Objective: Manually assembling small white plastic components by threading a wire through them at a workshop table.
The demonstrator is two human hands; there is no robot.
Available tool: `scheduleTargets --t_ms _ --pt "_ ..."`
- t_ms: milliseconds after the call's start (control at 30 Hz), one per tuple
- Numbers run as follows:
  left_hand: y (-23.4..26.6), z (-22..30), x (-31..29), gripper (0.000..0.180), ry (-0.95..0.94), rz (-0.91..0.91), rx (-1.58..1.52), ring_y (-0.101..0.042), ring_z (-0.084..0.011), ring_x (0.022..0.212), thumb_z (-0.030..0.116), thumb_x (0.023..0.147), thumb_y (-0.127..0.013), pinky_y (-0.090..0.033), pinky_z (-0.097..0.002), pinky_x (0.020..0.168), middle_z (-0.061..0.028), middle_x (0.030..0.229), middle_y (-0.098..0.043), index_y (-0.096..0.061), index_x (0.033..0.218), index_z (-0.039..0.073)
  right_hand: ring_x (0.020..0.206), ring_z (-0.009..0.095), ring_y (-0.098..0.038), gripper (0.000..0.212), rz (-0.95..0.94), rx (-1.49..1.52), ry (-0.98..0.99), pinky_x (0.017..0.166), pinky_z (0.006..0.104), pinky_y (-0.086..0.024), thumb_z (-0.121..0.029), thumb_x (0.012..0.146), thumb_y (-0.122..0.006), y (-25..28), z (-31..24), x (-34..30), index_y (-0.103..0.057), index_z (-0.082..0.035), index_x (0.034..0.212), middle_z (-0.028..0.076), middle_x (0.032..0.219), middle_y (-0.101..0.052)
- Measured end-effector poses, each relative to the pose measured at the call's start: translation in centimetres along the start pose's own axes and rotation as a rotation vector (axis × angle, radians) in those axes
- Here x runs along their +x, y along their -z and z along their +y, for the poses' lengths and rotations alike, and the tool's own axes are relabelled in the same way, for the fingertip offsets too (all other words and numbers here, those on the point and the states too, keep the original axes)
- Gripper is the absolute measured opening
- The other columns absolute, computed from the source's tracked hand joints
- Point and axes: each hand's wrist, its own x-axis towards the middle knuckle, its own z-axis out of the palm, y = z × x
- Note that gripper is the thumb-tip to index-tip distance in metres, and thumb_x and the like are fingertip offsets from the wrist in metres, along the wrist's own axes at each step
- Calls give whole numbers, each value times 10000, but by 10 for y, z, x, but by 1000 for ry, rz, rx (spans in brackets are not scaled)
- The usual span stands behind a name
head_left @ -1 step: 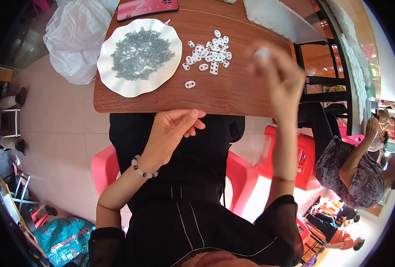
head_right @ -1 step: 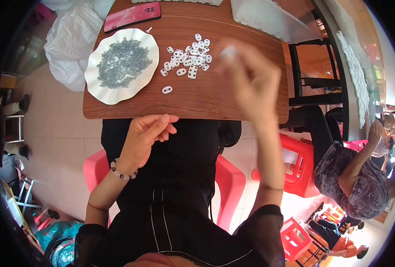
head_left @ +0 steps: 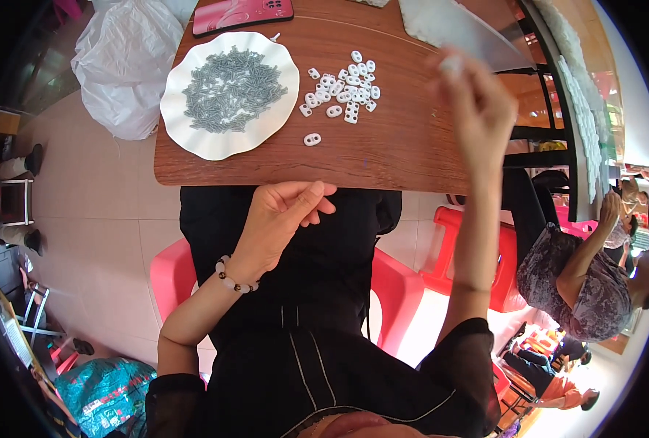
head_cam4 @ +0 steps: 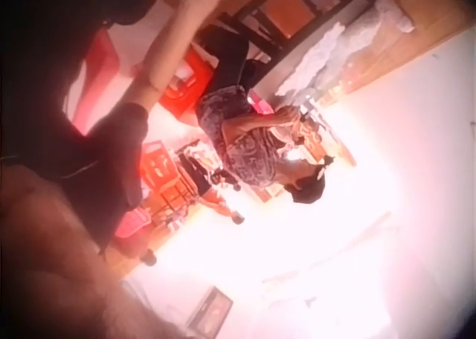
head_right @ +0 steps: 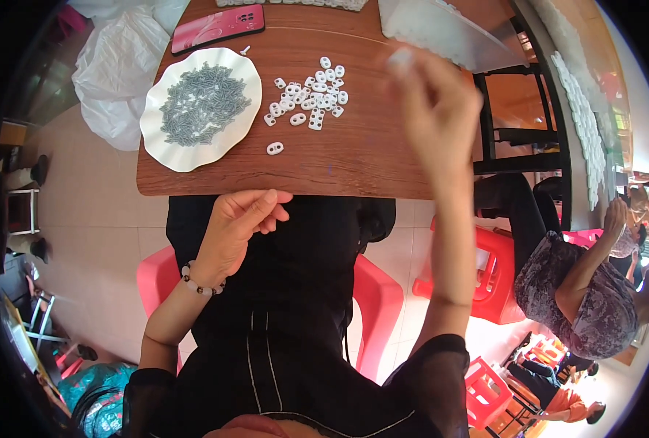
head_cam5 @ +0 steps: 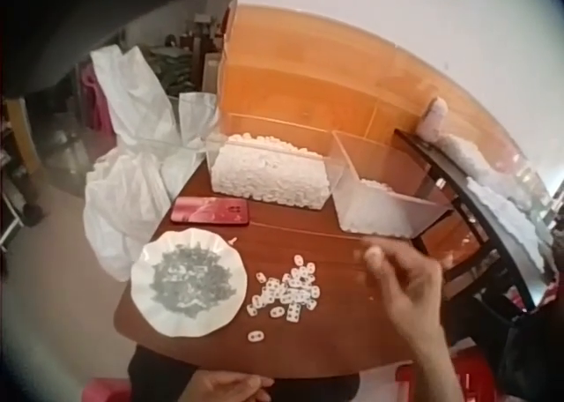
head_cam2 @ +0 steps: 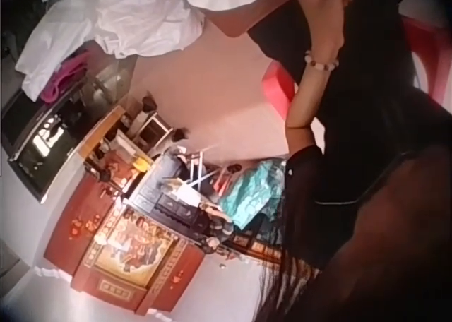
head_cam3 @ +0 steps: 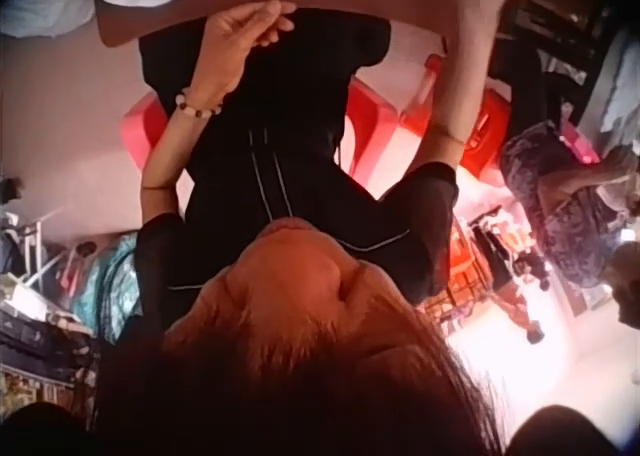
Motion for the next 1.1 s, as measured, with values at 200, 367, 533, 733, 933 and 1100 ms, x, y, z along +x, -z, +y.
scheduleTargets --t_ms 200,367,533,733,933,1100 --pt "2 -3 -5 290 37 -17 17 -534 -52 658 257 946 -600 -429 -192 634 -44 783 -665 -697 1007 -9 750 172 -694 282 231 -876 78 649 271 -513 -207 921 -589 66 109 124 -658 -71 1158 112 849 -716" --pt "14 -5 -6 254 36 -4 33 -534 -50 662 208 944 -586 -422 -188 627 -47 777 -667 -701 990 -13 783 199 -693 253 246 -732 126 696 277 -508 -218 911 -607 46 97 102 -681 -50 1086 125 842 -711" --pt "19 -3 -6 233 50 -18 50 -527 -45 668 177 936 -574 -411 -182 618 -47 775 -667 -705 982 -11 797 74 -601 147 -48 -159 107 717 225 -480 -101 911 -621 -15 37 22 -680 24 960 56 868 -698" --pt "14 -7 -3 232 73 -27 49 -520 -40 665 179 925 -581 -408 -181 614 -34 765 -661 -707 972 -9 770 241 -613 134 -363 -85 179 699 310 -487 -25 820 -673 -57 9 -44 -674 -25 954 129 857 -650" --pt "12 -7 -5 232 92 -25 50 -521 -39 666 184 923 -583 -404 -174 607 -32 766 -663 -708 971 -6 813 278 -584 201 -398 -40 226 702 371 -488 -68 784 -708 -86 0 -59 -680 -83 983 92 867 -611" --pt "11 -5 -6 244 89 -29 98 -539 -46 658 192 946 -579 -412 -185 611 -36 752 -657 -700 967 -19 858 283 -568 222 -410 -95 240 711 385 -487 -101 770 -721 -95 4 -62 -678 -95 988 85 871 -584"
